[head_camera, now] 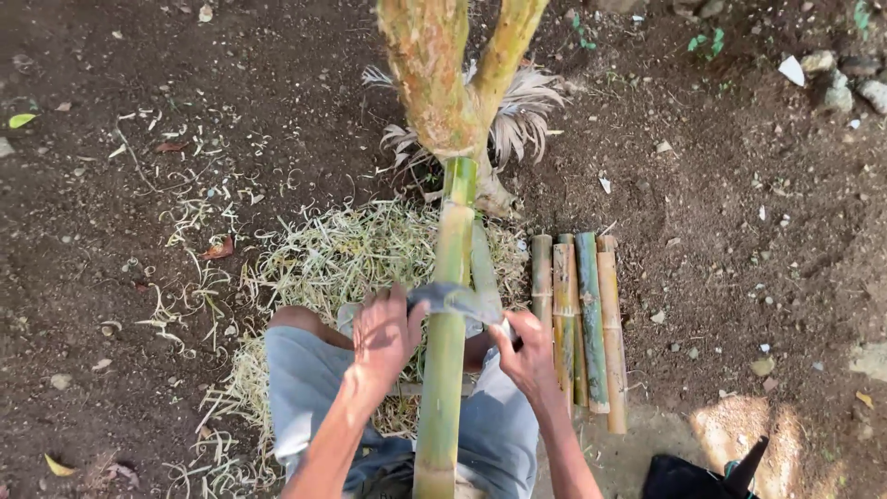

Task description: Stripping outer bark or smoothing the surface of a bamboo pole using a curved blade.

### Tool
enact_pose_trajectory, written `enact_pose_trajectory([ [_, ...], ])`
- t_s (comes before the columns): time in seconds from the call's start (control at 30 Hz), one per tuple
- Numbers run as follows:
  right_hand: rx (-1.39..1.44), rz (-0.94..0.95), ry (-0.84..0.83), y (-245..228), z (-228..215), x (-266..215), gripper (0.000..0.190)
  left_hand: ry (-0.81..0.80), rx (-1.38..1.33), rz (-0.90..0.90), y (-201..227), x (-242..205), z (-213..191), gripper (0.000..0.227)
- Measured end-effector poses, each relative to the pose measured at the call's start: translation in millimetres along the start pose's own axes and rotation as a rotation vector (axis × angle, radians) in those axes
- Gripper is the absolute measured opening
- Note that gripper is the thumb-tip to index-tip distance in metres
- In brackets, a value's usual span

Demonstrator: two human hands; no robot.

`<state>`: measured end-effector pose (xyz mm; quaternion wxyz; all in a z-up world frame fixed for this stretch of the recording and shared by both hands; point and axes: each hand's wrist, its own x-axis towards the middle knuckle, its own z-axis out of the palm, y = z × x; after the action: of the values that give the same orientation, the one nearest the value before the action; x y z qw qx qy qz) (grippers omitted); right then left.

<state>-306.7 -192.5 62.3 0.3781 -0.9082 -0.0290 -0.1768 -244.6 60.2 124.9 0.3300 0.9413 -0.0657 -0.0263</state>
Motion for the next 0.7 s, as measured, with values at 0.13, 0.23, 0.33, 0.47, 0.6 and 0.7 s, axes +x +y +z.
enact_pose_trajectory([
  [0.13,0.037,0.245,-0.17,-34.4,-20.8,-7.4,0.029,0.115,0.006,0.047,-9.7,-36.1,12.9,0.035],
  [0.23,-0.007,0.442,-0.241,-46.3,-28.7,1.0,0.032,0.142,-0.054,0.045,-13.4,-36.5,16.6,0.034],
  [0.33,0.035,0.047,-0.112,-39.7,-28.8,19.4,0.025,0.083,-0.135,-0.011,-19.7,-18.3,22.4,0.039],
  [0.47,-0.268,0.039,-0.094,-27.2,-18.8,82.1,0.031,0.148,-0.333,-0.042,-38.3,47.1,49.7,0.036],
  [0.6,-0.348,-0.062,-0.052,3.9,-1.7,150.0,0.025,0.129,-0.554,-0.107,-41.0,128.6,63.5,0.032],
  [0.7,-0.415,-0.126,-0.019,7.5,5.8,192.3,0.025,0.116,-0.487,-0.091,-59.4,184.6,87.8,0.042],
])
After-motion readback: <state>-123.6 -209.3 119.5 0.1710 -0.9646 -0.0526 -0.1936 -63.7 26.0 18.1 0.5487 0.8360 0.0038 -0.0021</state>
